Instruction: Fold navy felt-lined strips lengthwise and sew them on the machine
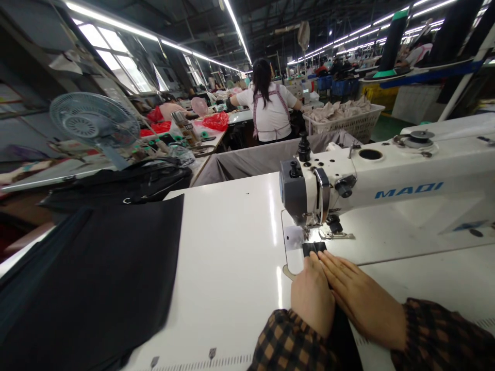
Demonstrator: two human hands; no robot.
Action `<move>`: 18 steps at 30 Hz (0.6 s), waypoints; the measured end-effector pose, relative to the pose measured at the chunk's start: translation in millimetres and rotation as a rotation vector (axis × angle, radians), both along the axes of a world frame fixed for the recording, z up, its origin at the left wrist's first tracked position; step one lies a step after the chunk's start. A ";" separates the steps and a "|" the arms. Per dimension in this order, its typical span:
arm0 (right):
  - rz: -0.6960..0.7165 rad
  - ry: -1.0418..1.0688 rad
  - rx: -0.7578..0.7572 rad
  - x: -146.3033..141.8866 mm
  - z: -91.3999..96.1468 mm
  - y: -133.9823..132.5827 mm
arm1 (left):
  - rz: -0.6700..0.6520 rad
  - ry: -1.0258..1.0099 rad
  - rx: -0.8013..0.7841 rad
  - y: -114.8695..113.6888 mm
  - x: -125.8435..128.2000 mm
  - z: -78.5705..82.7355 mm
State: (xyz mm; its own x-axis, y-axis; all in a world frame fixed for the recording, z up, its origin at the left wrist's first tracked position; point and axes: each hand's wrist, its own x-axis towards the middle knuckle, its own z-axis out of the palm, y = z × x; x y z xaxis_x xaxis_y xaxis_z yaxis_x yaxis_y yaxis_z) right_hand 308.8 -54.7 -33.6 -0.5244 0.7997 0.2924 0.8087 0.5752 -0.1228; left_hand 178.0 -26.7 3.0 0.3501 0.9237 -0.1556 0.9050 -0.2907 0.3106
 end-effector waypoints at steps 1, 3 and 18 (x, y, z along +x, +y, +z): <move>0.014 0.001 -0.005 0.3 0.2 5.4 | -0.002 0.002 0.003 4.8 -0.2 0.4; 0.033 0.001 -0.017 0.6 0.7 15.2 | -0.004 0.015 0.009 13.5 -1.1 0.7; -0.006 0.019 -0.051 1.2 -4.4 28.7 | 0.035 0.051 -0.034 27.1 1.6 5.0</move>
